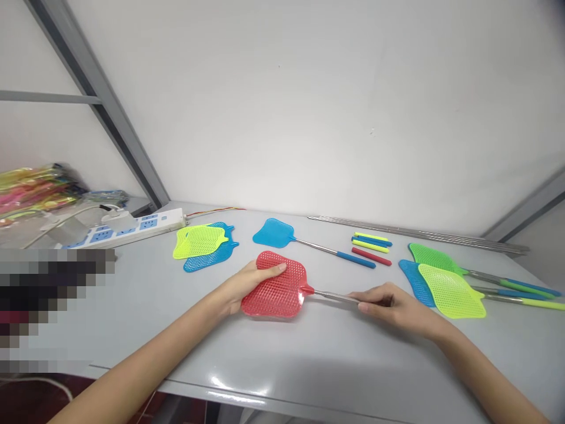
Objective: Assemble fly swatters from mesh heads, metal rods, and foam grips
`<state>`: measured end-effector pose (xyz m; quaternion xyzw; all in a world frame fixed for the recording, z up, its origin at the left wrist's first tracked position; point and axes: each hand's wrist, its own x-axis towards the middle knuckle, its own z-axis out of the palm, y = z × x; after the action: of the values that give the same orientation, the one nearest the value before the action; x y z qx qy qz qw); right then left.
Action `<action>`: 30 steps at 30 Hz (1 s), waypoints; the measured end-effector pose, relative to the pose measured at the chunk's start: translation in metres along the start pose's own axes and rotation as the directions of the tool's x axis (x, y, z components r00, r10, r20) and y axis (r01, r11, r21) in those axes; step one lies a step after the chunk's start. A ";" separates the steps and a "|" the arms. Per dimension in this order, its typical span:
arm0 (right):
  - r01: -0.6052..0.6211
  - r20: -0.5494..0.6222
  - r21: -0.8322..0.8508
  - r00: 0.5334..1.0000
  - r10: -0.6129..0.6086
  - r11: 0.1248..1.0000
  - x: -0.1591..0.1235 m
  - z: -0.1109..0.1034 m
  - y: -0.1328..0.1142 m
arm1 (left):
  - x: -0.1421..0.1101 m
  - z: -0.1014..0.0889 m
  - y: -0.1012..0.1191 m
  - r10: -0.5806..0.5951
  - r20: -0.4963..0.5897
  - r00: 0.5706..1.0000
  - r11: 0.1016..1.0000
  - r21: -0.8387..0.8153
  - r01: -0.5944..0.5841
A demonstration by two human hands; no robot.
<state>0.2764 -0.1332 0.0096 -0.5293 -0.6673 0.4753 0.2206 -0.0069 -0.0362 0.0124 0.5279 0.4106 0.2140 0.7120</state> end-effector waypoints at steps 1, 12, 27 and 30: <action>0.002 0.006 -0.009 1.000 -0.002 1.000 0.000 0.000 0.000 | 0.000 0.001 -0.002 -0.007 0.028 1.000 0.999 -0.051 0.008; -0.114 0.161 0.250 0.984 0.075 0.962 0.004 0.012 0.010 | -0.003 0.007 -0.006 0.092 -0.008 0.996 0.996 -0.005 -0.092; -0.092 0.115 0.123 0.990 0.078 0.988 0.008 -0.003 0.011 | -0.006 0.013 -0.002 0.121 0.007 0.993 0.991 -0.059 -0.120; -0.058 -0.194 -0.089 0.980 0.039 0.994 0.010 -0.013 0.009 | -0.005 0.014 -0.002 0.143 -0.008 0.990 0.988 -0.060 -0.143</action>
<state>0.2883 -0.1186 0.0055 -0.5985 -0.6515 0.3953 0.2469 0.0011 -0.0488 0.0134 0.5339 0.3662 0.2777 0.7097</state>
